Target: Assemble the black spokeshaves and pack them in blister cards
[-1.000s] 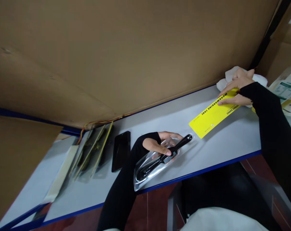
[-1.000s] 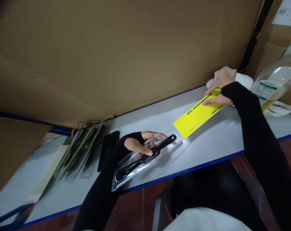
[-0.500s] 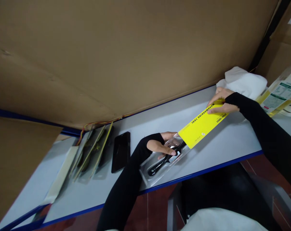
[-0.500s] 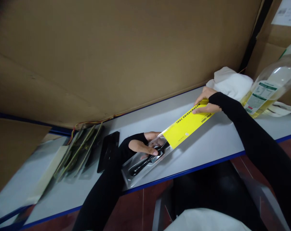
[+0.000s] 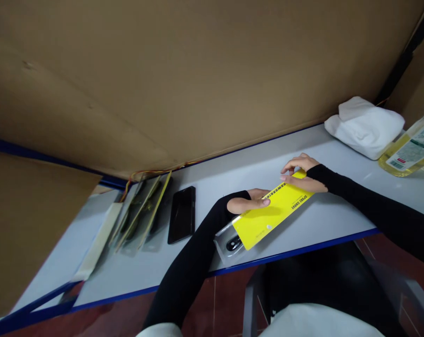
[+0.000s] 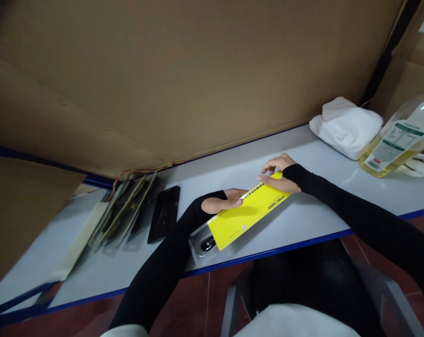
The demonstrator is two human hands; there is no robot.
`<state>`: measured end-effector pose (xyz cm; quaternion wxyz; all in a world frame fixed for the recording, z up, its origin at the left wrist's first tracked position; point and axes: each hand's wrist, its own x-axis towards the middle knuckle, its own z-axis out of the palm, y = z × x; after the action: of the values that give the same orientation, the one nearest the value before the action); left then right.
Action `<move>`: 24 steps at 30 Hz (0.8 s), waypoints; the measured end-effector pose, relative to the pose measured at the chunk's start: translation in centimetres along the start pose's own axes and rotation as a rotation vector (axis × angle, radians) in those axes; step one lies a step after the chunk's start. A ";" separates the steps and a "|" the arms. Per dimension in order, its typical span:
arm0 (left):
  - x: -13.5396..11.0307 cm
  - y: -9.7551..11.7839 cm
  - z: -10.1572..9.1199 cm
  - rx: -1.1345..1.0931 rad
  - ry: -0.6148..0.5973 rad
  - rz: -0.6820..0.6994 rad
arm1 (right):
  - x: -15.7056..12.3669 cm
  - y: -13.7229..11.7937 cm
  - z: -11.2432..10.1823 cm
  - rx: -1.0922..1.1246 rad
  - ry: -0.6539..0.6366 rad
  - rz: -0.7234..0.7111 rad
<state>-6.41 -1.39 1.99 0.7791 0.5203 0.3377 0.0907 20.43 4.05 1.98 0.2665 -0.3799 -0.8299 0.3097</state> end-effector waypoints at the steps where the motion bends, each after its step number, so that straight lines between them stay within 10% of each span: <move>1: 0.2 -0.1 -0.1 0.005 0.005 0.004 | -0.2 -0.6 0.5 0.024 0.020 -0.002; 8: -0.2 0.5 -0.4 -0.098 0.108 -0.004 | -1.4 -3.3 1.9 0.205 -0.077 -0.079; 15: -2.1 2.4 -3.4 -0.439 0.364 0.291 | 0.2 -0.4 0.6 0.381 0.058 0.283; 19: 0.5 1.0 -3.3 -0.389 0.591 0.584 | 1.0 1.9 0.6 0.478 0.165 0.430; 24: 5.1 -1.3 -1.9 -0.286 0.898 0.648 | 0.0 1.2 0.9 0.562 -0.054 0.439</move>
<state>-4.03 1.96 -1.72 0.5544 0.3969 0.4431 0.5820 20.39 4.39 0.57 0.2655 -0.4530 -0.6177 0.5855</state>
